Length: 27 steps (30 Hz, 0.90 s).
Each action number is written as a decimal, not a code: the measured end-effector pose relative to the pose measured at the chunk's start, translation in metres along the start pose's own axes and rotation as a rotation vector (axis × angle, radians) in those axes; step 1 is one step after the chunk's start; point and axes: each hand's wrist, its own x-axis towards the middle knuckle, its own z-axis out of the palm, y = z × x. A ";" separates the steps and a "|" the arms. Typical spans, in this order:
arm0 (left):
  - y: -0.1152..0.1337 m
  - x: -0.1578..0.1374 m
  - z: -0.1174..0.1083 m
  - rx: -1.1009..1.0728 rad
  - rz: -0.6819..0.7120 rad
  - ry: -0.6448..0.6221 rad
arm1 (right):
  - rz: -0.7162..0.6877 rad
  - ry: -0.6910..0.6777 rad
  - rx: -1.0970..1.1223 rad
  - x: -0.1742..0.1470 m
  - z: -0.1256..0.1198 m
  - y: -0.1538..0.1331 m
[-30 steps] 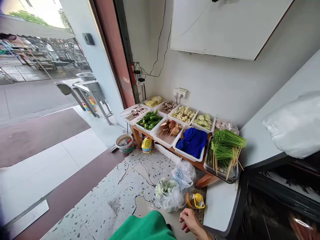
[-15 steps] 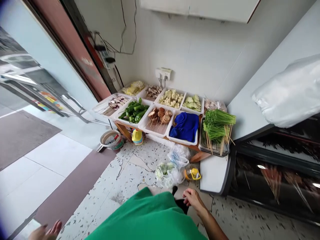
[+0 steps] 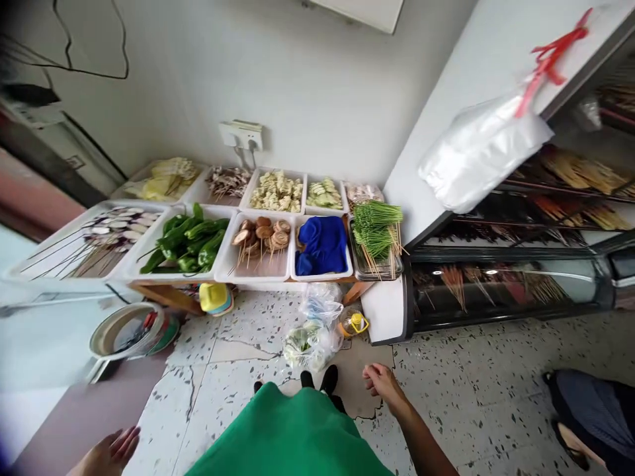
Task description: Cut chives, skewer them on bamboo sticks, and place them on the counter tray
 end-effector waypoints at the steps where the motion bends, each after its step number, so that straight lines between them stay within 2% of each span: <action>1: 0.014 -0.003 0.028 -0.070 -0.103 -0.049 | -0.005 0.073 0.037 0.002 -0.012 -0.005; 2: 0.029 -0.010 0.058 -0.107 -0.150 -0.106 | -0.014 0.148 0.074 0.004 -0.024 -0.010; 4: 0.058 -0.033 0.118 -0.081 -0.118 -0.244 | -0.054 0.264 0.149 0.009 -0.049 -0.020; 9: 0.121 -0.111 0.260 0.030 0.104 -0.517 | -0.180 0.414 0.276 0.034 -0.103 -0.056; 13: 0.151 -0.172 0.367 0.163 0.229 -0.834 | -0.268 0.513 0.304 0.083 -0.146 -0.102; 15: 0.161 -0.197 0.421 0.231 0.315 -0.921 | -0.296 0.536 0.340 0.116 -0.166 -0.129; 18: 0.179 -0.229 0.503 0.334 0.540 -0.873 | -0.256 0.539 0.430 0.164 -0.184 -0.162; 20: 0.193 -0.250 0.555 0.455 0.792 -0.783 | -0.209 0.528 0.467 0.190 -0.188 -0.173; 22: 0.208 -0.273 0.605 0.611 1.104 -0.684 | -0.188 0.508 0.488 0.208 -0.185 -0.174; 24: 0.220 -0.293 0.653 0.750 1.387 -0.609 | -0.200 0.426 0.529 0.219 -0.177 -0.168; 26: 0.231 -0.308 0.699 0.865 1.545 -0.599 | -0.211 0.297 0.593 0.225 -0.167 -0.160; 27: 0.236 -0.312 0.721 0.926 1.559 -0.611 | -0.209 0.246 0.617 0.227 -0.163 -0.157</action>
